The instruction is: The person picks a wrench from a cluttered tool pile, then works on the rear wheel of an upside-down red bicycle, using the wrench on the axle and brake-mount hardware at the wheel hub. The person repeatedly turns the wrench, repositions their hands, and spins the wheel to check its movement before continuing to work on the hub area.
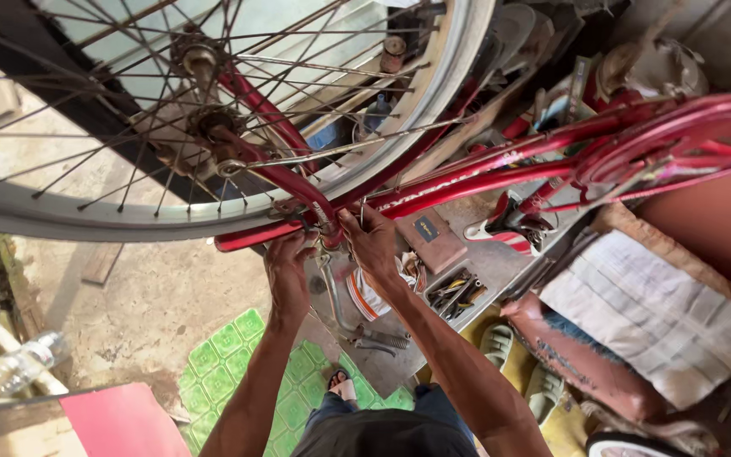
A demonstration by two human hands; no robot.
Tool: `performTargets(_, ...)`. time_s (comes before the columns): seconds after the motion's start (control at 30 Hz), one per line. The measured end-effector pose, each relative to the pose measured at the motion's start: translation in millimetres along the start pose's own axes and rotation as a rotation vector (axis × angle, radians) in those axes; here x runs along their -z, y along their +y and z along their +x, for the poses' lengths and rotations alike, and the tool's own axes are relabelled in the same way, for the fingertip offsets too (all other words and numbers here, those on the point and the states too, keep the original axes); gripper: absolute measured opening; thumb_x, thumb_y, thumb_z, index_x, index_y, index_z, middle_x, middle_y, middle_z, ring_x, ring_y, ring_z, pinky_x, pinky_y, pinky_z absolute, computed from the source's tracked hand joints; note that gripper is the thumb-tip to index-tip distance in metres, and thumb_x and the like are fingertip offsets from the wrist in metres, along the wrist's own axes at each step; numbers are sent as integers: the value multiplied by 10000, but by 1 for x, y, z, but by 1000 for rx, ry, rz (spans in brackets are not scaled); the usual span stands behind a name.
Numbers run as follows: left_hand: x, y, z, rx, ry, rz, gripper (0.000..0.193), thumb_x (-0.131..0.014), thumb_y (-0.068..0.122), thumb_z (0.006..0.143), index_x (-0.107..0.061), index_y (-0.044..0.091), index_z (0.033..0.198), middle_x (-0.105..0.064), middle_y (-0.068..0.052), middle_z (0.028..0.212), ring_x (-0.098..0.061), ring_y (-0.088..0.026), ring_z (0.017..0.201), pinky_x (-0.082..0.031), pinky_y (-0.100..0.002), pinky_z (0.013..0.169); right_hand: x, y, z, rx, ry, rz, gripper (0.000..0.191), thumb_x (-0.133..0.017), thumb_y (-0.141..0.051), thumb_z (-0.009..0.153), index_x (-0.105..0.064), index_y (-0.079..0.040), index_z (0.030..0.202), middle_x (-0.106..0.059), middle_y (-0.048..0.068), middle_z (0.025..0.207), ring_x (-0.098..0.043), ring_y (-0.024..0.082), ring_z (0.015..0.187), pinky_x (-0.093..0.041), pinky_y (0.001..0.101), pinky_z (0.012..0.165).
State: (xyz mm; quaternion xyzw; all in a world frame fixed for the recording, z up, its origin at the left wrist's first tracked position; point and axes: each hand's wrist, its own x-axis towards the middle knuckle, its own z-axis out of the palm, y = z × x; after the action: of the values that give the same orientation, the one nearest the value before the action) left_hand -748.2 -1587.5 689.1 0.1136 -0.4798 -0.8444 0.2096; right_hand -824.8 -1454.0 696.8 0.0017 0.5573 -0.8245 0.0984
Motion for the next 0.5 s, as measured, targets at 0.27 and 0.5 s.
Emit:
performTargets(0.27, -8, -4, 8, 42, 48, -157, 180, -646, 167, 956, -673, 80, 1111, -695, -60, 1119, -685, -203, 1033, -568, -407, 855, 2, -9, 14, -62, -70, -8, 88, -673, -71, 972, -730, -11, 940, -640, -21, 704, -479, 30, 566, -335, 225, 484)
performTargets(0.5, 14, -25, 21, 32, 26, -114, 162, -735, 185, 910, -683, 116, 1046, -669, 2, 1022, -621, -134, 986, -501, -387, 910, 2, -11, 19, -20, -110, -89, 159, -677, -85, 994, -725, 10, 874, -638, -6, 690, -493, 37, 582, -358, 234, 496)
